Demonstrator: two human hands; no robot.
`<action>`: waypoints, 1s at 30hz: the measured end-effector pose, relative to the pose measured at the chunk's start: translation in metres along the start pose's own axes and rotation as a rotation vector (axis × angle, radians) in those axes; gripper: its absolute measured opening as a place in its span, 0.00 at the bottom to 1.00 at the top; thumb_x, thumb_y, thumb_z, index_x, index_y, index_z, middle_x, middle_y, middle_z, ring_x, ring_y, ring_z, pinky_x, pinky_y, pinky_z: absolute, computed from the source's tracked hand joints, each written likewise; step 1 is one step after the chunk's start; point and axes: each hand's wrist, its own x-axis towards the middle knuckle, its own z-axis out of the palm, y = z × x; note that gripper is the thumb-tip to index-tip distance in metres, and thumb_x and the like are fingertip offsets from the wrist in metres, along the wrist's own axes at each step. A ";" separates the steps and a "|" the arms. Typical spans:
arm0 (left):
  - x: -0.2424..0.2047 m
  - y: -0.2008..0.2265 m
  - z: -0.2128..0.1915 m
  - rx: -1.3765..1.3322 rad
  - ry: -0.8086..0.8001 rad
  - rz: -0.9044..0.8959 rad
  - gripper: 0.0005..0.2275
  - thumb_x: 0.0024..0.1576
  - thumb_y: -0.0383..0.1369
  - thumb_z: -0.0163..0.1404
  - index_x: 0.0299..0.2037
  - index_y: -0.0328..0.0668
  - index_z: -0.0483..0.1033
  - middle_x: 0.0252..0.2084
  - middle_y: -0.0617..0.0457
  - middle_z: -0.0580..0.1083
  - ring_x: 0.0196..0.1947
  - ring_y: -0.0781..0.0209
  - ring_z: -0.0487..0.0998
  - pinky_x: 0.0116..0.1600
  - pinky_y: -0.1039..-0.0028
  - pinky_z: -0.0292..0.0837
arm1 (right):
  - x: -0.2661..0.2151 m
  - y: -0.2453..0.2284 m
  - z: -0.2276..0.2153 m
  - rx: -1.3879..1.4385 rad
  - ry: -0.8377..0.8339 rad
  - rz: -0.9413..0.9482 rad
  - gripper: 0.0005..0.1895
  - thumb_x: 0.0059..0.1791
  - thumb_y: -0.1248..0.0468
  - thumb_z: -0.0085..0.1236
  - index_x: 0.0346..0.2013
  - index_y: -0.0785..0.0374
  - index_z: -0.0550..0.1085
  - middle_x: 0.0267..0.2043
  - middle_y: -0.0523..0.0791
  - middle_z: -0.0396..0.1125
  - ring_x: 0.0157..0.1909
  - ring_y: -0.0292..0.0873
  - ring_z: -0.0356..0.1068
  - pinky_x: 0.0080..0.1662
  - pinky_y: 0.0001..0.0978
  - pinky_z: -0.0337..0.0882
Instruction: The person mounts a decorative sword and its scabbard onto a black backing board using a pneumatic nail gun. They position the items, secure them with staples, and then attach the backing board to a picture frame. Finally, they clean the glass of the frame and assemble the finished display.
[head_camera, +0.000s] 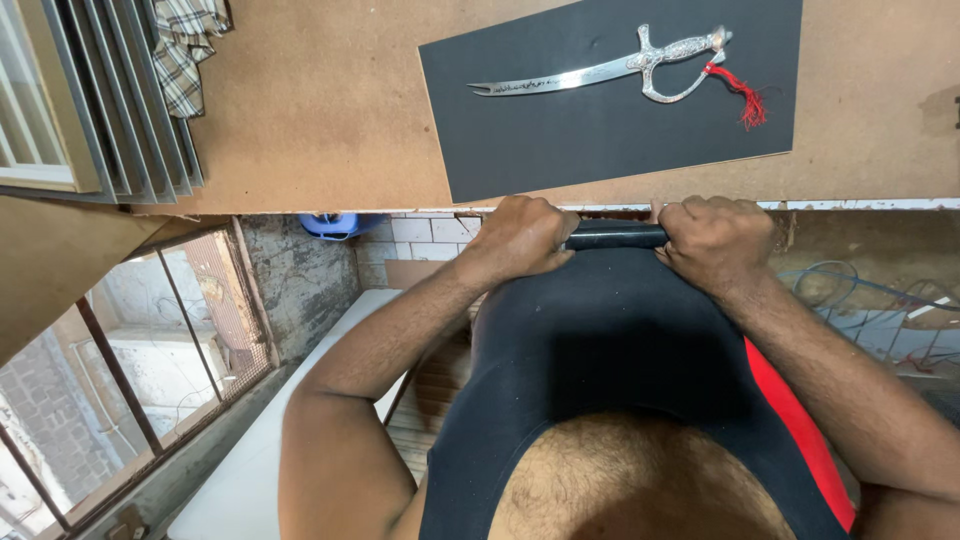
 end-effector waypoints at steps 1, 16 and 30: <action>0.001 0.000 0.000 -0.026 -0.002 0.008 0.07 0.49 0.32 0.64 0.31 0.38 0.81 0.22 0.45 0.77 0.25 0.52 0.81 0.35 0.59 0.76 | 0.001 0.001 -0.002 -0.013 0.011 -0.006 0.24 0.52 0.57 0.68 0.17 0.56 0.67 0.16 0.40 0.60 0.19 0.39 0.63 0.24 0.35 0.62; -0.004 0.024 -0.012 0.245 0.188 0.048 0.05 0.49 0.30 0.59 0.27 0.37 0.77 0.25 0.47 0.78 0.23 0.50 0.80 0.29 0.60 0.76 | 0.007 -0.006 -0.020 0.102 -0.400 0.173 0.13 0.37 0.55 0.72 0.32 0.54 0.82 0.30 0.45 0.75 0.32 0.46 0.76 0.37 0.43 0.74; 0.002 -0.011 0.009 0.182 0.263 0.020 0.09 0.50 0.34 0.61 0.29 0.38 0.77 0.26 0.48 0.78 0.24 0.51 0.80 0.29 0.60 0.75 | 0.021 0.004 -0.004 0.048 -0.124 0.021 0.16 0.51 0.55 0.71 0.27 0.57 0.73 0.25 0.42 0.65 0.28 0.44 0.69 0.34 0.40 0.69</action>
